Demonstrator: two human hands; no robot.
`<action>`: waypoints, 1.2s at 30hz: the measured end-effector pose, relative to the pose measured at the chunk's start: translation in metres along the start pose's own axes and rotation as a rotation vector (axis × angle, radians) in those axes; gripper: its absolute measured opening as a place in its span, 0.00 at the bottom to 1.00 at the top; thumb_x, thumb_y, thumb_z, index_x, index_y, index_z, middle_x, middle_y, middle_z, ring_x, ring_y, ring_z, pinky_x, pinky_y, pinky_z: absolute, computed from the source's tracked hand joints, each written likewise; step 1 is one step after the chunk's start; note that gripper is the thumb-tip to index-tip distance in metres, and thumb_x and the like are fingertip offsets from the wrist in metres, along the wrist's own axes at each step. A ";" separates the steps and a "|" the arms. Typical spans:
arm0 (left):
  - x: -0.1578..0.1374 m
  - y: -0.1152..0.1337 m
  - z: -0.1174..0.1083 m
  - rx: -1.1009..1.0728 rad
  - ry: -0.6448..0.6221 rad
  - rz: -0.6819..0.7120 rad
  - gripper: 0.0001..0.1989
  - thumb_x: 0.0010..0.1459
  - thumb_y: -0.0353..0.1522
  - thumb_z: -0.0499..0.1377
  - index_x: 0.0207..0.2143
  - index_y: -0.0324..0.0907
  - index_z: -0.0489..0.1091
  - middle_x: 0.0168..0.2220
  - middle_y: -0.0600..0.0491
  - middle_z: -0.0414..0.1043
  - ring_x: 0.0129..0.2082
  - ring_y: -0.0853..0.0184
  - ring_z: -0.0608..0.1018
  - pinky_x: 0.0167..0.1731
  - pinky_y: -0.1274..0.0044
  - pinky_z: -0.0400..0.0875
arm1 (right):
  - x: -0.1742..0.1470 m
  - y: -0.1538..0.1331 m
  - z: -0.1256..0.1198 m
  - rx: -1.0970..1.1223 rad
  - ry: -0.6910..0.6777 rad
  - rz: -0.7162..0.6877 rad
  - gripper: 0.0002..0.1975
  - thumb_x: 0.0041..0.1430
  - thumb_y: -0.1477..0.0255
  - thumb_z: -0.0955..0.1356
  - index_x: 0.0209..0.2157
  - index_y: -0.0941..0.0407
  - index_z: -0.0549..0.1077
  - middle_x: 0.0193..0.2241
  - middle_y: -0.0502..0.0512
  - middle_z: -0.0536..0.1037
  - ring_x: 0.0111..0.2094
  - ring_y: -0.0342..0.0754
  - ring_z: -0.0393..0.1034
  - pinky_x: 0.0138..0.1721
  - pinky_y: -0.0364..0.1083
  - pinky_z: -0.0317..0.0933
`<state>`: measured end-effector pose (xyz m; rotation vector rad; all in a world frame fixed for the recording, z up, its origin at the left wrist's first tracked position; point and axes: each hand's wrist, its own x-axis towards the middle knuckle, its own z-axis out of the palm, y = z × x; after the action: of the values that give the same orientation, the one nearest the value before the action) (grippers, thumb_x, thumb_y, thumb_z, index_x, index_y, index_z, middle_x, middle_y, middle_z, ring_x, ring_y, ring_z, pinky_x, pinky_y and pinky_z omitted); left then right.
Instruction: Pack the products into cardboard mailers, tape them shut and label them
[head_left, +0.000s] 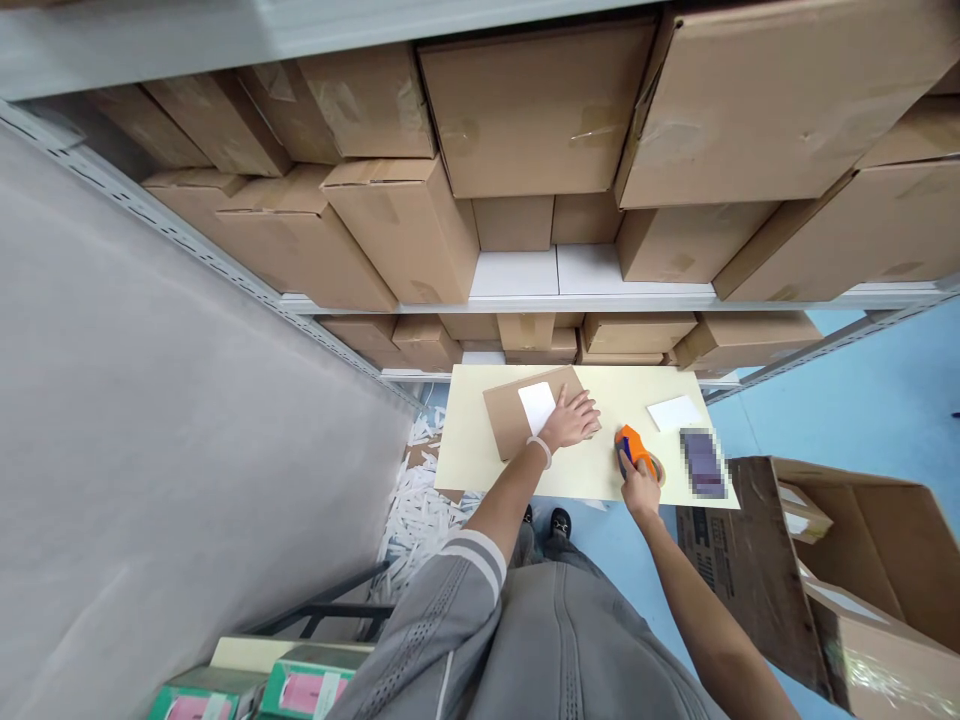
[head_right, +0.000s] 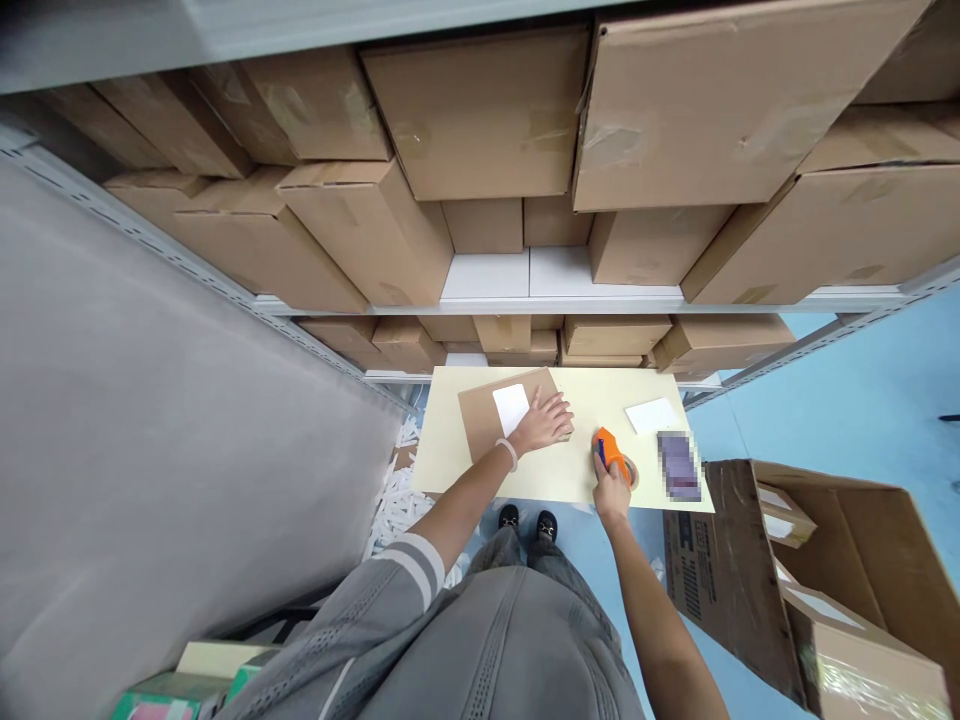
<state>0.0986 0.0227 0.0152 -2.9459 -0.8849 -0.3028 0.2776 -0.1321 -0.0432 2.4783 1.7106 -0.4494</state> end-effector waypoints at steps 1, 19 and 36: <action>0.000 0.000 0.000 0.001 0.000 0.000 0.18 0.68 0.40 0.49 0.55 0.49 0.71 0.60 0.51 0.69 0.67 0.57 0.60 0.66 0.46 0.36 | 0.000 -0.001 0.002 -0.019 -0.031 -0.008 0.35 0.57 0.82 0.60 0.67 0.51 0.60 0.50 0.60 0.72 0.49 0.54 0.69 0.49 0.47 0.58; 0.001 0.000 0.004 -0.028 -0.005 -0.010 0.19 0.69 0.40 0.45 0.54 0.48 0.70 0.60 0.51 0.68 0.68 0.57 0.59 0.66 0.46 0.38 | 0.003 0.001 0.002 -0.145 -0.149 -0.166 0.33 0.59 0.83 0.60 0.64 0.47 0.64 0.49 0.59 0.76 0.54 0.54 0.68 0.63 0.54 0.40; 0.003 0.001 0.002 -0.042 -0.016 -0.018 0.18 0.68 0.40 0.49 0.55 0.48 0.71 0.60 0.50 0.69 0.67 0.57 0.60 0.66 0.47 0.34 | 0.072 0.090 -0.045 -0.033 0.167 0.103 0.29 0.65 0.62 0.61 0.63 0.62 0.61 0.52 0.70 0.71 0.52 0.61 0.66 0.50 0.54 0.55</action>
<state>0.1021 0.0241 0.0144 -2.9839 -0.9192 -0.3031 0.3932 -0.0897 -0.0295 2.6305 1.6199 -0.2084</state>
